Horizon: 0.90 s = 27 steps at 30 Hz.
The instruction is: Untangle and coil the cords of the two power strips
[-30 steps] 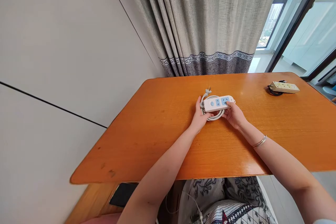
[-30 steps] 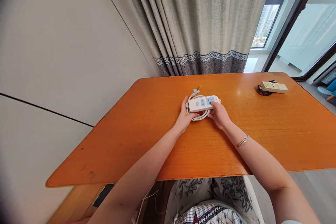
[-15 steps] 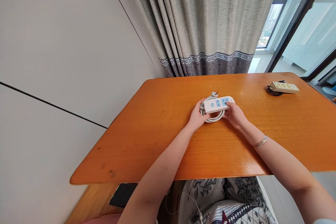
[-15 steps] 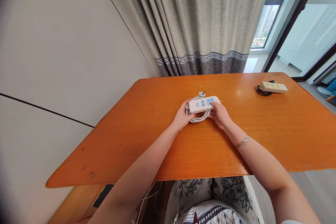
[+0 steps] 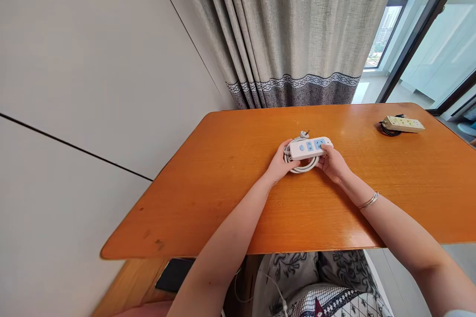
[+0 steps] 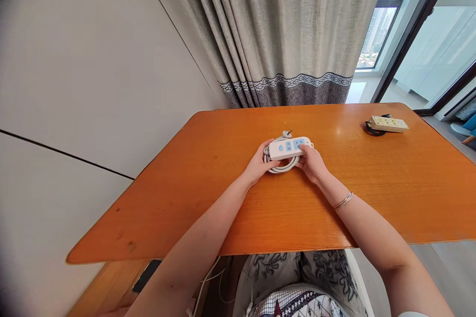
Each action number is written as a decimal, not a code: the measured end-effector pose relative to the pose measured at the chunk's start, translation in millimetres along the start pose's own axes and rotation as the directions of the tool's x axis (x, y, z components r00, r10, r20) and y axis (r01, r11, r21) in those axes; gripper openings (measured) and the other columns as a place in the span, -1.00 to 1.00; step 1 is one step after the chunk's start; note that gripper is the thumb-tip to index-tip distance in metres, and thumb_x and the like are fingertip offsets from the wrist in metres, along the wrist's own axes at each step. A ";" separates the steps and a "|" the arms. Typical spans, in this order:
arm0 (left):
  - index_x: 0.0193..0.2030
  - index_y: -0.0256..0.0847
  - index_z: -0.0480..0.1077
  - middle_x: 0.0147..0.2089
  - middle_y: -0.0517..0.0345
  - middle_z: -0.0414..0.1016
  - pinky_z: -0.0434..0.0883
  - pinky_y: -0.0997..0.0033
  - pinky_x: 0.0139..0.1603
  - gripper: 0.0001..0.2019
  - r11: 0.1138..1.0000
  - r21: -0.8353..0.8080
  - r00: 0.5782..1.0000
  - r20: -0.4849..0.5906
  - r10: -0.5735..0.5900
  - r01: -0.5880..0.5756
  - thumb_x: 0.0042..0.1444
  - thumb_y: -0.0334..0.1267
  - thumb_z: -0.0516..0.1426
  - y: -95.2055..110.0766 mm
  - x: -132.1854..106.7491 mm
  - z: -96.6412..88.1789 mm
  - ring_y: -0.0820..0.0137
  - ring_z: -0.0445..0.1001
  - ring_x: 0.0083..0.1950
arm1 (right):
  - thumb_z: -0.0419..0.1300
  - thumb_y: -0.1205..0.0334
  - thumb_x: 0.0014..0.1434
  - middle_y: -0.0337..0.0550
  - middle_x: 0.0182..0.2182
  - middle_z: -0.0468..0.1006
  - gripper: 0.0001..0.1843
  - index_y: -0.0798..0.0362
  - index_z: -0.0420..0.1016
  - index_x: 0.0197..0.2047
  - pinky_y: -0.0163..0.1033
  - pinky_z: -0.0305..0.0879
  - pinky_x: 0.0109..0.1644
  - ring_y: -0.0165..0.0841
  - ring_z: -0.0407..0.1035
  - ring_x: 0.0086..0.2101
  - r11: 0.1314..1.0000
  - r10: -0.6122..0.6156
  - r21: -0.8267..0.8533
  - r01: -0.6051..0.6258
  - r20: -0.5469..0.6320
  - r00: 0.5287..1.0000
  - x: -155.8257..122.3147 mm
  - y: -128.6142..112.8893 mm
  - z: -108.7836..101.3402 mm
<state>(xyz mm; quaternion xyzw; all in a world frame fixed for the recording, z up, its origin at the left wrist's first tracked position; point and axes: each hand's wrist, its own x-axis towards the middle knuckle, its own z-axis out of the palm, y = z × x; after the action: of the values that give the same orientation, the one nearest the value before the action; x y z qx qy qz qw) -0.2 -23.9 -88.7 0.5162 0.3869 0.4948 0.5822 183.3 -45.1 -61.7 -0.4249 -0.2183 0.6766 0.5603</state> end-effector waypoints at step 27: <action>0.08 -0.04 0.52 0.07 0.13 0.55 0.42 0.50 -0.38 -0.57 0.906 -0.414 0.986 -0.096 -0.139 0.087 0.05 -0.13 0.37 -0.4 0.9 7.5 0.54 0.37 -0.38 | 0.05 0.24 0.30 -0.06 -0.38 0.66 -0.79 0.12 0.46 -0.11 -0.21 0.60 -0.28 -0.30 0.56 -0.45 0.986 0.050 0.159 -0.055 0.040 0.998 -1.3 0.3 -0.2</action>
<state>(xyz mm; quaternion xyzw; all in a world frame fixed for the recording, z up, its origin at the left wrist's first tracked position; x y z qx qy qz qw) 7.3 -24.6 -87.8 0.3283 0.3394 0.5610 0.6800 183.2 -46.4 -61.6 -0.3719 -0.1622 0.7141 0.5705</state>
